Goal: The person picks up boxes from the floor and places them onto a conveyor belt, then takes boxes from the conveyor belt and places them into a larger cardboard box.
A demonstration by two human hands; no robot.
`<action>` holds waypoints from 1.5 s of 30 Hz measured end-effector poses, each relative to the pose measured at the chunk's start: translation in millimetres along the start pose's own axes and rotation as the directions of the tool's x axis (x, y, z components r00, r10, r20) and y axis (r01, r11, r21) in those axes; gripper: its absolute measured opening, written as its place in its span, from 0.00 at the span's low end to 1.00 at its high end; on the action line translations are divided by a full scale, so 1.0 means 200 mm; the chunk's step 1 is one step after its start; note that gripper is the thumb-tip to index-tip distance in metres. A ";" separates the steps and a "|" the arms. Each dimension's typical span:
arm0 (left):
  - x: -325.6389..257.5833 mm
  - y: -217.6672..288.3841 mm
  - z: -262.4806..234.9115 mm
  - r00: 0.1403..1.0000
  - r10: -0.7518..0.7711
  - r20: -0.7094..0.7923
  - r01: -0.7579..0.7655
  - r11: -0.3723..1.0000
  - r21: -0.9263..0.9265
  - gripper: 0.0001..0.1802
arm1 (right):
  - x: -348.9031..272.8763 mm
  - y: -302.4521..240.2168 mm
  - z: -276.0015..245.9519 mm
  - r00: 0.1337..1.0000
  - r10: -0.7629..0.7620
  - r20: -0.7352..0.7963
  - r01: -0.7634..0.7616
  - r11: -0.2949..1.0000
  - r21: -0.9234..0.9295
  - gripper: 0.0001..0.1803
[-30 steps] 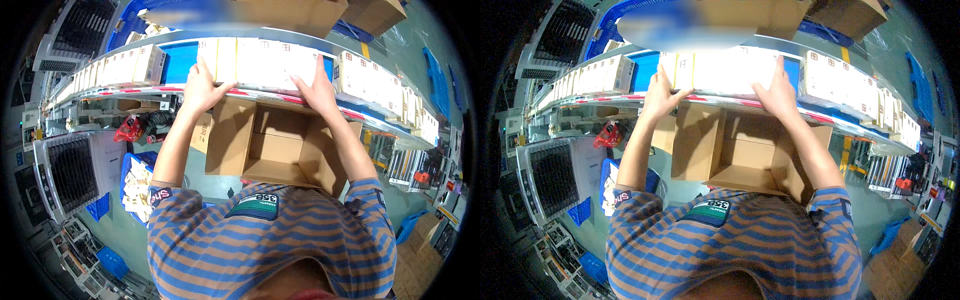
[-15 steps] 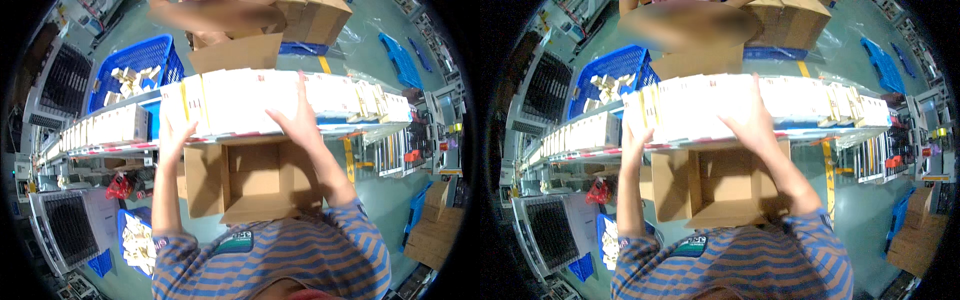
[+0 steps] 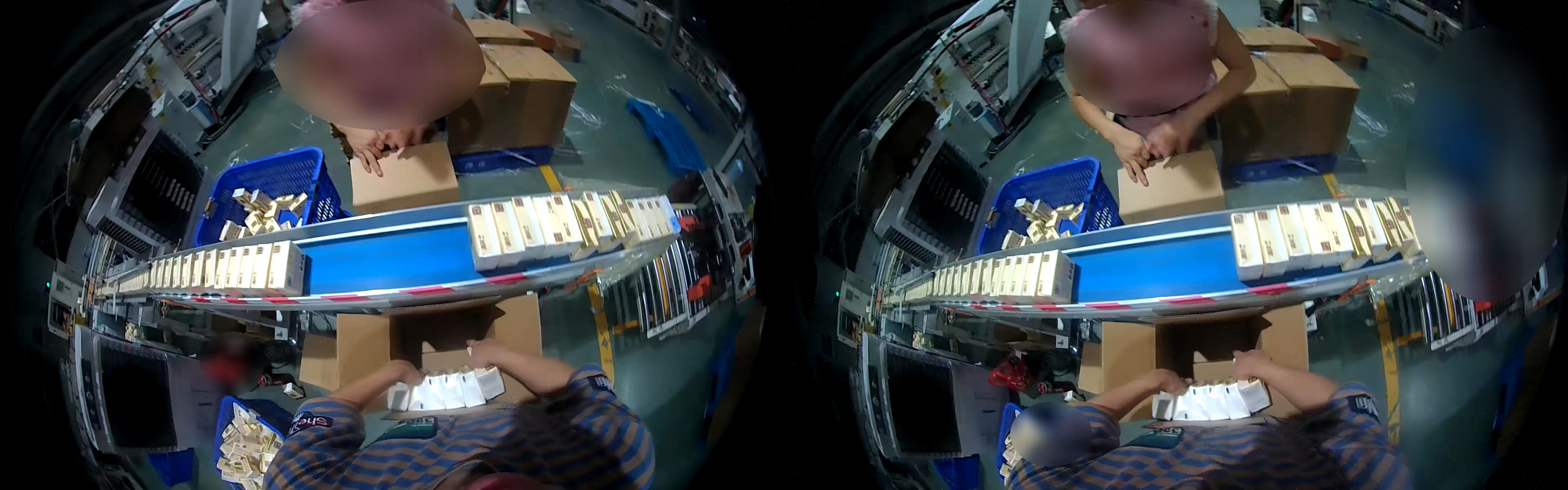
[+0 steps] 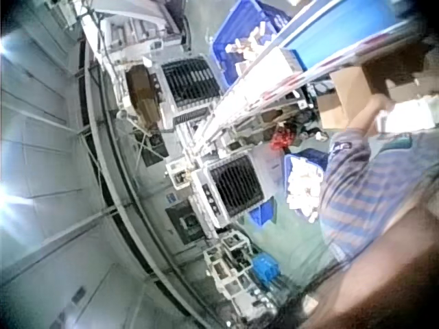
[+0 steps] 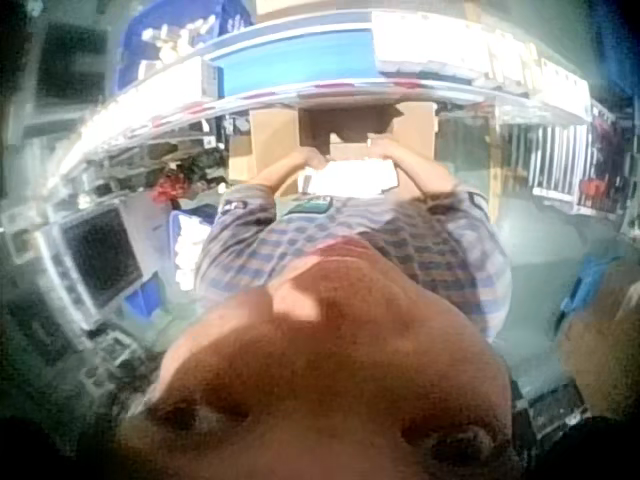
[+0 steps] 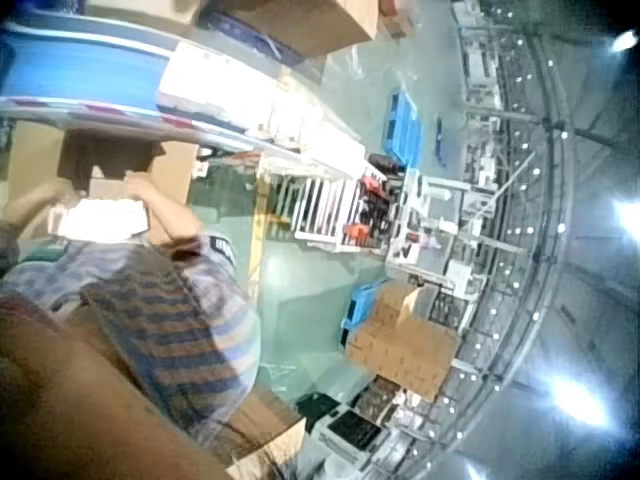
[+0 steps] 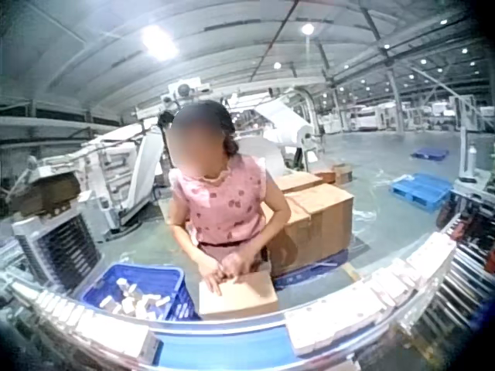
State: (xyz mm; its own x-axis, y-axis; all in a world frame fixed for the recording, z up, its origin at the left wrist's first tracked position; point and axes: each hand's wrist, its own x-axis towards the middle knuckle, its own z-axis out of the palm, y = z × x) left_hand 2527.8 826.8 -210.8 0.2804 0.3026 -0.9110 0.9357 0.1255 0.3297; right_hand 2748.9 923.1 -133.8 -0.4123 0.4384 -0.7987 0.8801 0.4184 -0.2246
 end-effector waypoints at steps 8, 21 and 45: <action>0.24 0.00 0.21 0.975 0.026 -0.222 -0.035 0.999 -0.039 0.37 | 0.43 -0.20 0.18 0.990 -0.133 0.038 0.139 0.953 -0.268 0.29; 0.10 0.15 0.27 0.969 0.229 -0.097 -0.221 0.971 0.090 0.37 | -0.34 -0.16 0.02 0.927 -0.316 -0.203 0.373 0.839 0.397 0.44; 0.28 -0.33 0.09 0.943 -0.032 0.331 -0.130 0.880 0.456 0.26 | -1.48 -0.07 -0.88 0.081 0.232 -0.969 0.302 0.921 0.246 0.20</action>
State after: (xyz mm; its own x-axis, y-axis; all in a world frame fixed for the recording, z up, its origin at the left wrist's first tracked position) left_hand 2486.4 819.0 -287.9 0.3054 -0.0319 -0.9517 0.8849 -0.3597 0.2960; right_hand 2816.0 927.2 203.3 -0.0573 0.9035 0.4247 0.7442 0.3222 -0.5851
